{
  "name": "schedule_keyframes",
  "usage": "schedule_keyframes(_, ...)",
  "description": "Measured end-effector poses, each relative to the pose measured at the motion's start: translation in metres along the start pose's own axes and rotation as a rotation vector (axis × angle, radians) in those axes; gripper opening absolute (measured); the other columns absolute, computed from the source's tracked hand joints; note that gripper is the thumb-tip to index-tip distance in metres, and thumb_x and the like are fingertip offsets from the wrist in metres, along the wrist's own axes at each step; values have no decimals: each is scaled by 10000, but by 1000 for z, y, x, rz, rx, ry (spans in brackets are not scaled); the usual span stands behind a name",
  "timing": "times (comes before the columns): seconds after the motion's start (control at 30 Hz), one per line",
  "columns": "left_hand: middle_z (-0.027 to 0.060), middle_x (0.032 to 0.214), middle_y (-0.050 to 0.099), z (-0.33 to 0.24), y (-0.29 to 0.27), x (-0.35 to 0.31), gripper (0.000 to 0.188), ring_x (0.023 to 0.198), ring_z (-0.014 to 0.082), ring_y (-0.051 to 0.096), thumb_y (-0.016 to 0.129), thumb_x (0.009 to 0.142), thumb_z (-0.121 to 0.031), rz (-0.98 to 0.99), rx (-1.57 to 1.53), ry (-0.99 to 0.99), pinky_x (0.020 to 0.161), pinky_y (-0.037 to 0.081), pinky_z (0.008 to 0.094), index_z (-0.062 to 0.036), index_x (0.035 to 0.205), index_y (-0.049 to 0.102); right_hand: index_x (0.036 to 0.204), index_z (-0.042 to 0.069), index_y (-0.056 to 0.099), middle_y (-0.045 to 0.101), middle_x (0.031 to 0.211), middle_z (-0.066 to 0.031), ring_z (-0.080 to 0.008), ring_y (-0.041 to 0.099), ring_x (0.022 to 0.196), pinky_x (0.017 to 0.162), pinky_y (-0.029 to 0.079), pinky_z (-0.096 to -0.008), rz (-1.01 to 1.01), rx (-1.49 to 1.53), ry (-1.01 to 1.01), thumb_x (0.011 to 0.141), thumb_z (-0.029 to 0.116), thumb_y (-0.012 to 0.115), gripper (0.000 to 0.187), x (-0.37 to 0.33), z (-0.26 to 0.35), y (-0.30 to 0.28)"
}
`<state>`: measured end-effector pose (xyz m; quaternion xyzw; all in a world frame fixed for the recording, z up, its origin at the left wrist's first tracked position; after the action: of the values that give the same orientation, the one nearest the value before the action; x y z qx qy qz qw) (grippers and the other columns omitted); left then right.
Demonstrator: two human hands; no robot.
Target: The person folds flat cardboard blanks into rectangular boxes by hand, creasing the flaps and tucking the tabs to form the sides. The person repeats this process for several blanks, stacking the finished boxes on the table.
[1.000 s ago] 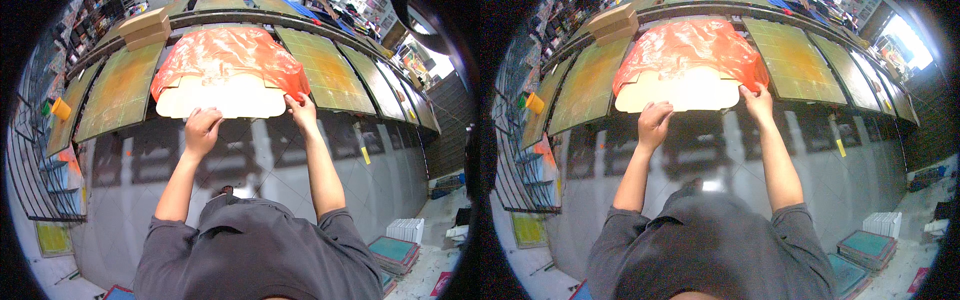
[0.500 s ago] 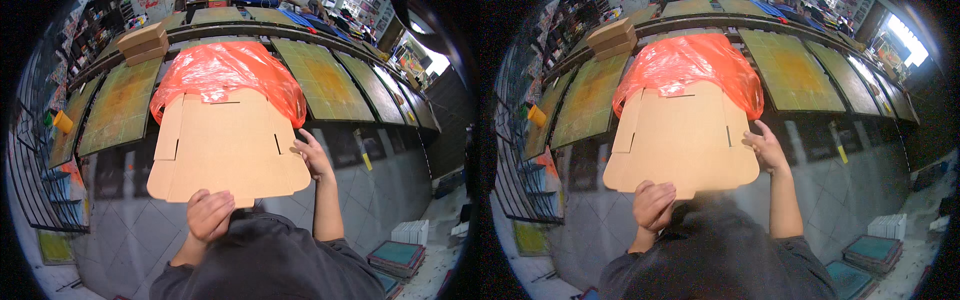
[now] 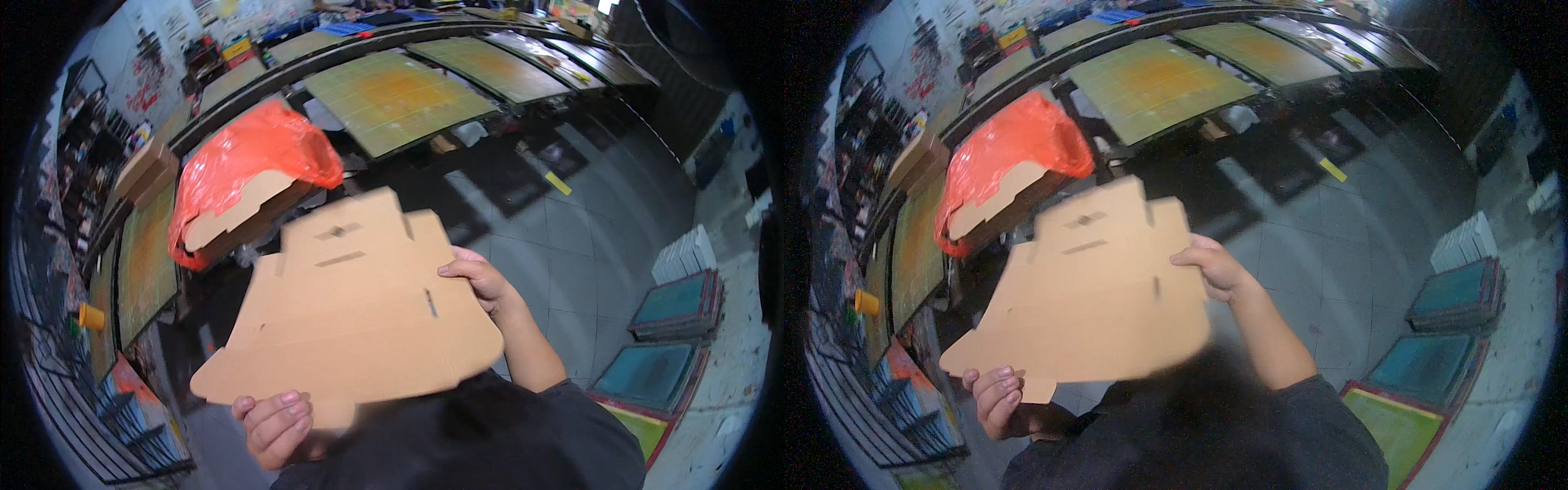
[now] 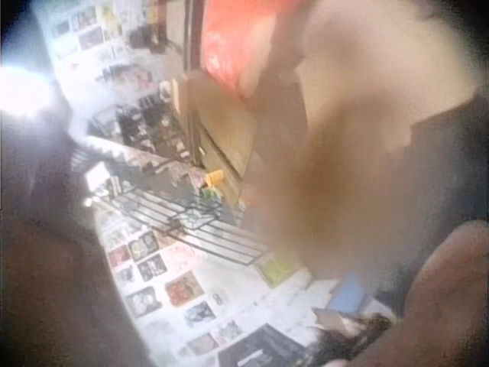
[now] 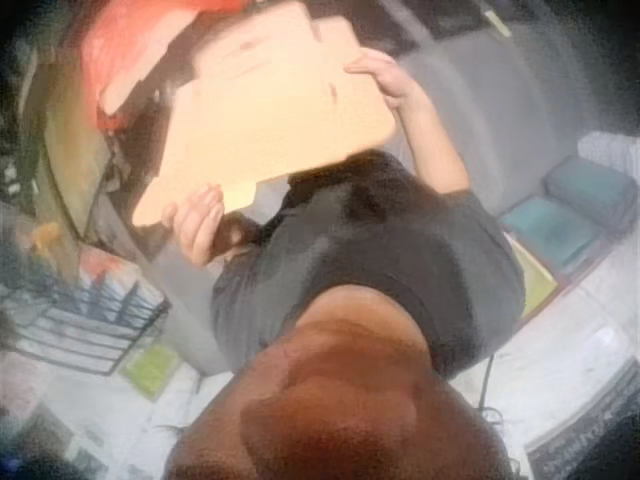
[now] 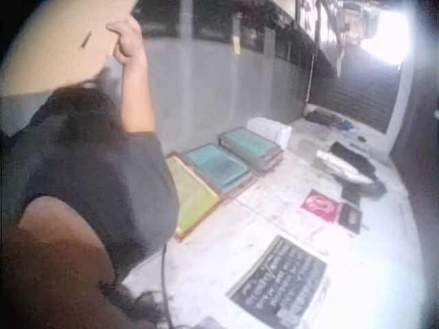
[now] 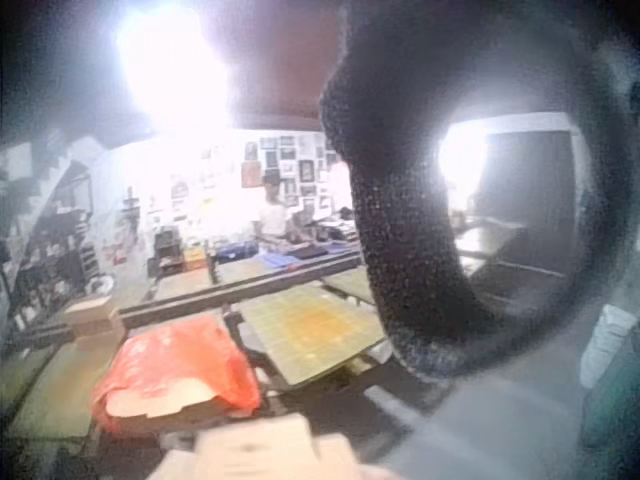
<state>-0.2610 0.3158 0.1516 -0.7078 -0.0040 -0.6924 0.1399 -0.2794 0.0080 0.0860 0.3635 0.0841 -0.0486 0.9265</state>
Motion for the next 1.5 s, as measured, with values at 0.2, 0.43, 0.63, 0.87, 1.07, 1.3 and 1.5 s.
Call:
schedule_keyframes(0.2,76,703,593,-4,95,30,130,678,206,584,606,775,-142,-177,-209,-217,906,344,404,-70,736,506,1135,-7,515,607,995,-142,-260,573,954,831,439,-396,-171,240,100,844,421,448,522,-42,-15,-131)
schedule_keyframes(0.43,136,808,597,51,195,23,90,768,247,563,573,769,-70,-237,-549,-409,944,310,412,9,802,545,1361,85,234,470,1201,-256,-380,564,969,626,536,-454,-174,447,-7,852,586,325,720,-54,-23,-211)
schedule_keyframes(0.63,150,838,606,85,339,18,88,832,256,566,568,770,-57,-225,-771,-554,908,347,415,19,812,558,1139,-33,481,528,1123,-202,-292,527,1044,923,410,-410,-233,399,-68,772,162,484,416,-50,39,-281)
schedule_keyframes(0.87,205,1178,490,117,524,45,66,1152,277,441,575,790,-49,-143,-974,-718,979,313,403,-9,843,577,772,-23,554,582,784,-121,-228,544,740,735,451,-348,-493,241,-383,693,123,470,186,-71,229,-350)
schedule_keyframes(1.07,135,1227,478,154,699,132,309,1110,225,477,552,864,-152,-121,-1156,-874,945,373,341,-38,1148,510,992,87,572,612,967,-78,-238,585,917,853,459,-421,-198,202,-1061,799,258,533,261,-41,365,-382)
schedule_keyframes(1.3,165,1264,439,83,840,165,810,1130,334,451,404,793,-658,-126,-2284,-1247,950,352,386,-90,1352,263,992,-58,553,602,1014,-144,-253,588,928,882,460,-358,40,318,-1296,796,46,549,222,80,497,-422)
schedule_keyframes(1.5,191,1272,425,28,877,74,829,1173,353,420,260,811,-696,333,-1853,-1364,963,314,413,-88,1372,218,833,49,515,557,811,-33,-134,540,724,677,478,-265,-448,166,-951,788,-32,563,105,197,445,-484)
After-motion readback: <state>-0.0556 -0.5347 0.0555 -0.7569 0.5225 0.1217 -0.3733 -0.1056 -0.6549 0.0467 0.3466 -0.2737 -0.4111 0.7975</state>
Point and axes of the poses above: each hand's wrist, its own x-axis towards the middle knuckle, its own y-axis out of the palm, z = x × y, the point moved 1 cm from there along x, towards the middle knuckle
